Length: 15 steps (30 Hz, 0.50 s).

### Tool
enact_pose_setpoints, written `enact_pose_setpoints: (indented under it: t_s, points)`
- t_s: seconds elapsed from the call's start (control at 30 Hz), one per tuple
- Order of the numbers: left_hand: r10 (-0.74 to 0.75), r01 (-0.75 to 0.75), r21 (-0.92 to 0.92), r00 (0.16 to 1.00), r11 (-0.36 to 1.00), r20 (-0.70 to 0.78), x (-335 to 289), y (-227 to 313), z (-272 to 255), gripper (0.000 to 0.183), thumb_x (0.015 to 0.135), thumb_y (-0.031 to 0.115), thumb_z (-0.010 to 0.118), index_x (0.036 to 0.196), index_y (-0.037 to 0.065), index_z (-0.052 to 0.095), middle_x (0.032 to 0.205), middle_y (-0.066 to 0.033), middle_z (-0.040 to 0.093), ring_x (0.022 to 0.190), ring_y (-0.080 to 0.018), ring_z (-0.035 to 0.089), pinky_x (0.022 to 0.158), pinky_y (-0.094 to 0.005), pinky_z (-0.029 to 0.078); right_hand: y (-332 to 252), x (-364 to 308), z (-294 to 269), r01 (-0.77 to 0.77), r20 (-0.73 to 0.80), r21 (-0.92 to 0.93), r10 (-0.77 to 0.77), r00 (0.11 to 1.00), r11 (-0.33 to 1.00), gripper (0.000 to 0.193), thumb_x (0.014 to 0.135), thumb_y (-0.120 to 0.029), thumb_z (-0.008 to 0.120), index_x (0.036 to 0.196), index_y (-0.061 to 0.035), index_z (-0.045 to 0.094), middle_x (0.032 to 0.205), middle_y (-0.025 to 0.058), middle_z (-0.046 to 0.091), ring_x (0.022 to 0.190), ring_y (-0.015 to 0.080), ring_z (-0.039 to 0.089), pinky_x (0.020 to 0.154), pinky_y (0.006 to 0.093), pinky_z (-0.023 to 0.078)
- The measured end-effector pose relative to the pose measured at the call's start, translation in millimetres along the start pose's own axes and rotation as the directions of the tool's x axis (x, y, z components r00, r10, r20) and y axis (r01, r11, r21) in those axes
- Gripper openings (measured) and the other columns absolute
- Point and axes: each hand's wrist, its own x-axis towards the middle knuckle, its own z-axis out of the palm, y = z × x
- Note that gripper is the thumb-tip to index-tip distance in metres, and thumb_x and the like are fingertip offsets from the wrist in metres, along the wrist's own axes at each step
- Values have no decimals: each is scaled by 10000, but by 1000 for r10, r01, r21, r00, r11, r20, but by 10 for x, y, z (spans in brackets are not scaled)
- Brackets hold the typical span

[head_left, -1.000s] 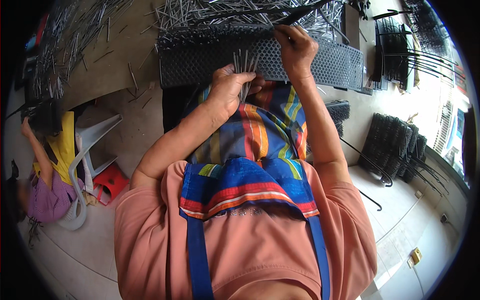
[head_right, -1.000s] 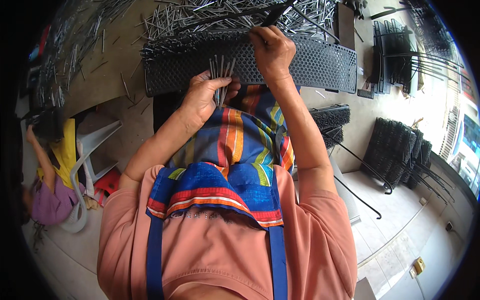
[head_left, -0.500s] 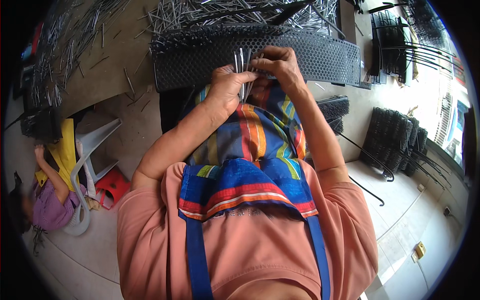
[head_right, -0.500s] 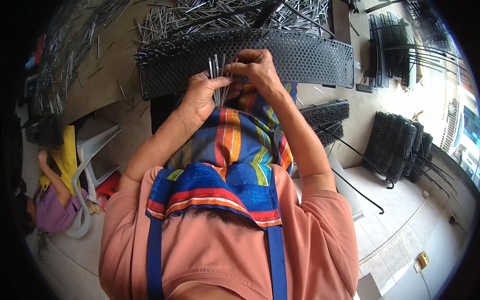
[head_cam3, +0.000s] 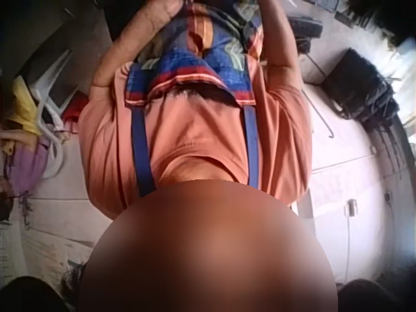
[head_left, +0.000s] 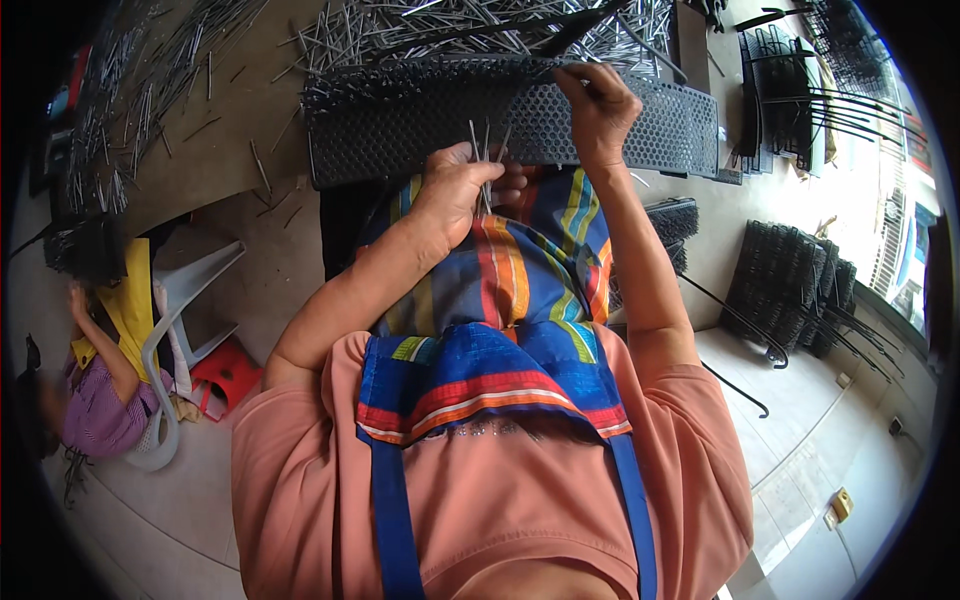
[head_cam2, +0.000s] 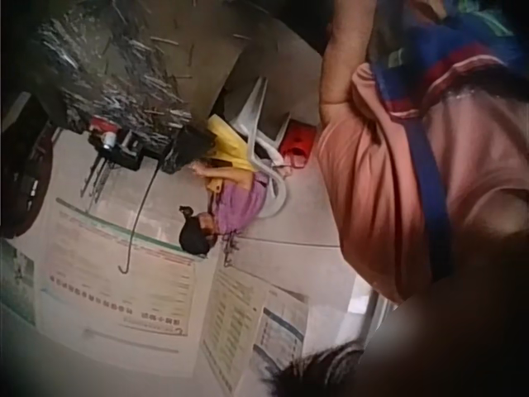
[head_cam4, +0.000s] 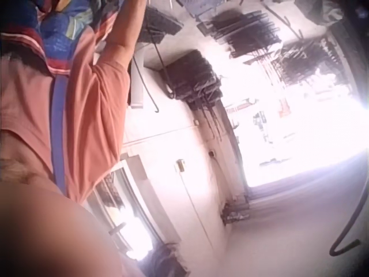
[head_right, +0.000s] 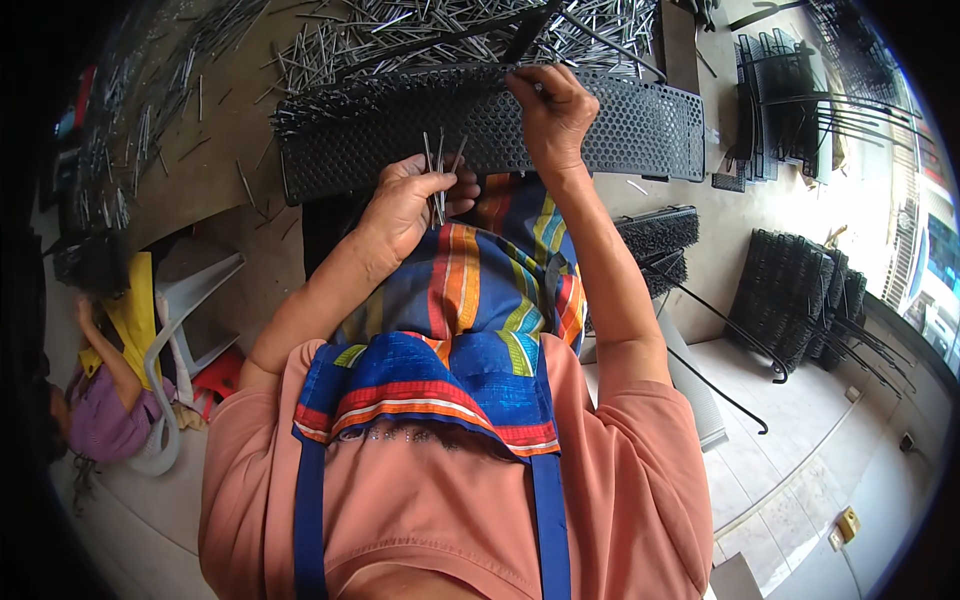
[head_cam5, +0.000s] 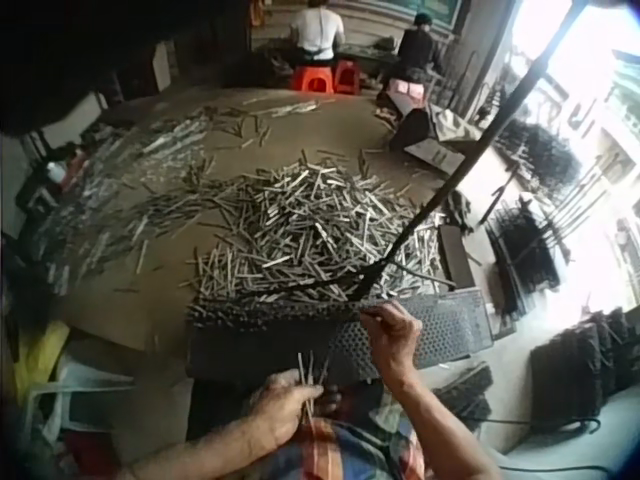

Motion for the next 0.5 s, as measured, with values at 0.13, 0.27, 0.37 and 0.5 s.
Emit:
enact_pose_setpoints:
  t_s: [0.13, 0.27, 0.37, 0.5]
  points:
    - [12, -12, -47, 1000, 999, -3, 7, -1, -21, 176, 887, -20, 538, 1050, -10, 605, 945, -136, 680, 819, -239, 688, 720, -343, 567, -57, -6, 66, -1, -17, -41, 0, 1000, 999, 97, 742, -1, 761, 826, -24, 718, 715, 23, 633, 596, 60, 539, 543, 219, 420]
    - [15, -14, 14, 999, 1000, -29, 44, -16, -15, 179, 890, -22, 533, 1046, -3, 617, 946, -122, 675, 824, -229, 685, 739, -336, 563, -115, 39, 88, 81, 7, -172, -81, 997, 982, 92, 753, -61, 761, 840, -57, 731, 717, 44, 639, 596, 129, 603, 547, 255, 447]
    - [26, -26, -1, 999, 1000, -22, 60, -26, -22, 189, 890, -19, 534, 1057, 0, 620, 942, -115, 673, 817, -226, 684, 748, -334, 560, -75, 83, 96, 161, 71, -295, -146, 987, 942, 95, 772, -95, 750, 863, -72, 734, 727, 52, 642, 607, 167, 631, 550, 274, 461]
    - [45, -45, -17, 999, 999, -21, 41, 4, -28, 198, 894, -19, 533, 1071, -2, 619, 946, -118, 674, 825, -231, 685, 754, -338, 562, -128, 79, 65, 132, 111, -312, -102, 989, 941, 126, 785, -113, 741, 907, -85, 734, 754, 55, 656, 637, 188, 654, 568, 292, 479]
